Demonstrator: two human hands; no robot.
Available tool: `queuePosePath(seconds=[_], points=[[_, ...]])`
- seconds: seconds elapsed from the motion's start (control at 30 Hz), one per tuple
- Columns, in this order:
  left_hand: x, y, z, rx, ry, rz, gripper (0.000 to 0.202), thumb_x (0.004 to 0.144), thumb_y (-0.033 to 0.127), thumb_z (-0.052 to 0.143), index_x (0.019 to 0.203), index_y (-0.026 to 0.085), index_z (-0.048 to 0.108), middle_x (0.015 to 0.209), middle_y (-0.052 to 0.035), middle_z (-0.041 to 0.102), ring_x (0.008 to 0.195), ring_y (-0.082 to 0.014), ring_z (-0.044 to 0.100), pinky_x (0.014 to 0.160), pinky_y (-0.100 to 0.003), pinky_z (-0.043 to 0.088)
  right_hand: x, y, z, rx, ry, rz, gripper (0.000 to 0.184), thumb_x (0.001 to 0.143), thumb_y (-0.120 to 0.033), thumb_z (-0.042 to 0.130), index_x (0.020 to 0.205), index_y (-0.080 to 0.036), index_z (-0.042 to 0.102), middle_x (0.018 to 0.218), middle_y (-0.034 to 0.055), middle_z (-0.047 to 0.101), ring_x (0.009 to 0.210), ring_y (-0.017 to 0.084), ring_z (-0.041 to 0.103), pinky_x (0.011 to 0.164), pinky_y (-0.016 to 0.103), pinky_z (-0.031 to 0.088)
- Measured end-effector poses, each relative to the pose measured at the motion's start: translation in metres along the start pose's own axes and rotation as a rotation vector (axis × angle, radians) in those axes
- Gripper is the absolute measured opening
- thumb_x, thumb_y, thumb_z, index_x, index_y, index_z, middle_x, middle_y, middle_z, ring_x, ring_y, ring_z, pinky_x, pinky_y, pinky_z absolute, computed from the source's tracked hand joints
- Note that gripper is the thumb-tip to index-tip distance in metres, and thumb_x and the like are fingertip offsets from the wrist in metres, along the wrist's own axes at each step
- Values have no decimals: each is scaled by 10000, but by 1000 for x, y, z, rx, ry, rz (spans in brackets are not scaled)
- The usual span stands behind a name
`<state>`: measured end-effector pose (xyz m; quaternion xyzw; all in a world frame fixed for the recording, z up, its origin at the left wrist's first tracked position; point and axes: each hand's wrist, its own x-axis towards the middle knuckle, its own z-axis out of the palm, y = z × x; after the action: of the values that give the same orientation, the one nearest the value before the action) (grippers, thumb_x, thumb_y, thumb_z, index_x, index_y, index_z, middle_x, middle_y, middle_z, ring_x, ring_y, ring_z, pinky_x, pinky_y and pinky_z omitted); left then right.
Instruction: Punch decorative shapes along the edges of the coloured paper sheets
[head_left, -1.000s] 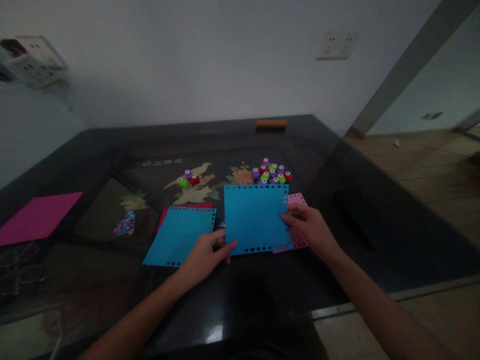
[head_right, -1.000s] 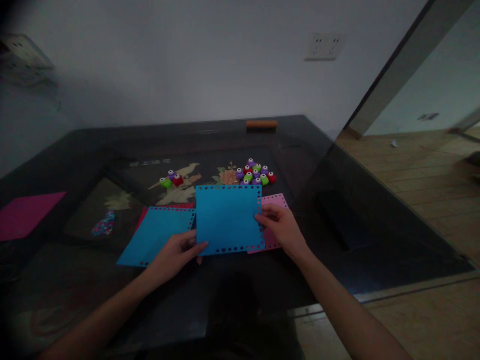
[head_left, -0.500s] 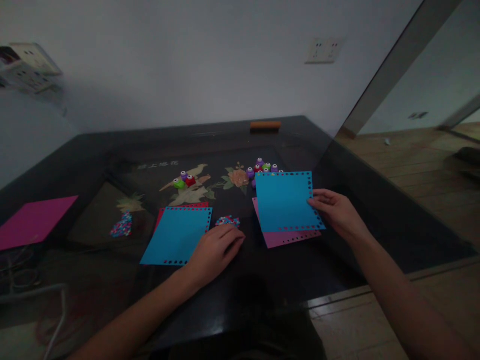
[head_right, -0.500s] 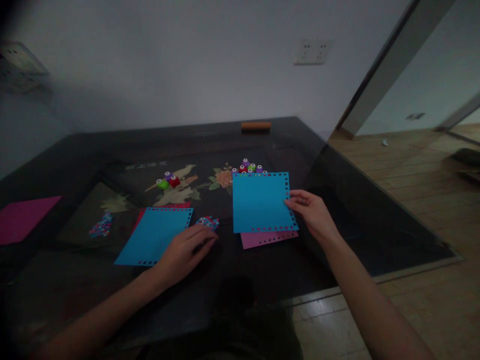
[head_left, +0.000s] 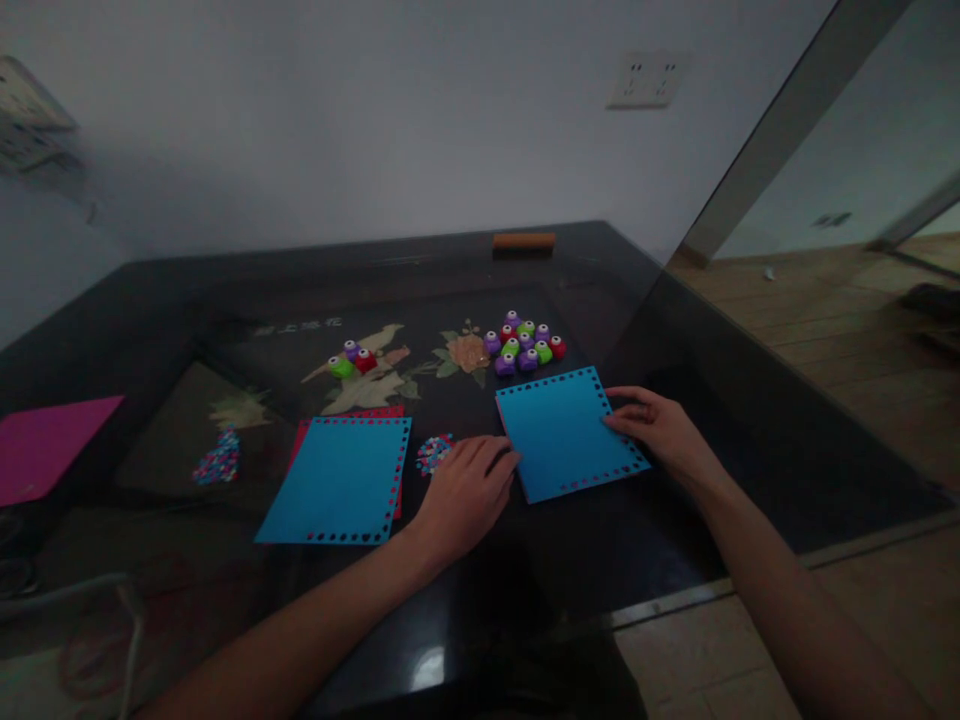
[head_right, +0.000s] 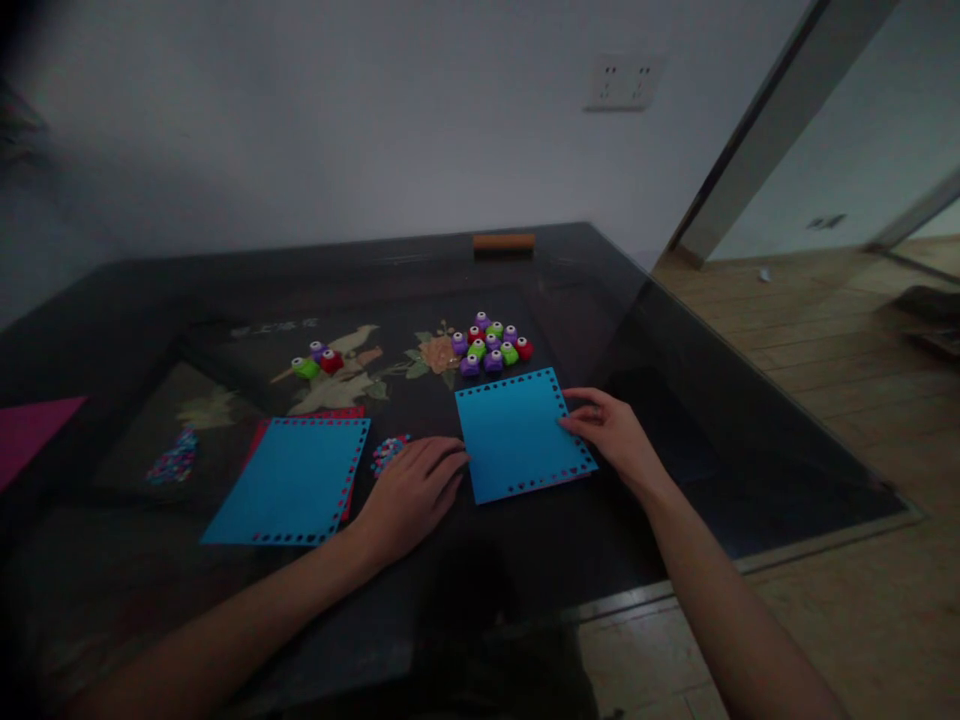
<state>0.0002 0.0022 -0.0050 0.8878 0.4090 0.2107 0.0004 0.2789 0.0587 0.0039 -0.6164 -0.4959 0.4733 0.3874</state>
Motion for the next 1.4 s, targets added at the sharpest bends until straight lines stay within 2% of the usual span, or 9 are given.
queuePosePath(seconds=[0.2, 0.43, 0.87, 1.4], points=[[0, -1, 4, 20, 32, 39, 250, 857, 139, 529, 1097, 149, 598, 1151, -110, 642, 1061, -244, 593, 955, -424, 465, 2, 3, -2, -59, 3, -4, 552, 564, -336, 777, 1069, -175, 620, 657, -2, 644, 528, 129, 536, 494, 256, 400], [-2, -1, 9, 5, -5, 48, 279, 889, 190, 511, 1155, 157, 590, 1217, -103, 633, 1141, -229, 569, 1033, -447, 400, 2, 1, 0, -89, 10, -9, 528, 566, -348, 771, 1043, -171, 631, 642, 0, 638, 505, 127, 532, 469, 249, 398], [-3, -2, 12, 7, -33, 44, 306, 881, 198, 528, 1179, 157, 588, 1255, -95, 620, 1155, -229, 567, 1032, -449, 397, 4, 2, 0, -145, 18, 3, 469, 583, -313, 760, 1017, -180, 641, 658, 0, 638, 515, 128, 540, 464, 249, 415], [-3, -3, 10, 2, -33, 55, 297, 894, 199, 510, 1174, 149, 594, 1244, -93, 629, 1148, -226, 575, 1019, -444, 414, 2, 2, 0, -164, 2, -51, 471, 615, -361, 755, 1041, -192, 647, 717, 11, 635, 525, 129, 544, 446, 252, 433]])
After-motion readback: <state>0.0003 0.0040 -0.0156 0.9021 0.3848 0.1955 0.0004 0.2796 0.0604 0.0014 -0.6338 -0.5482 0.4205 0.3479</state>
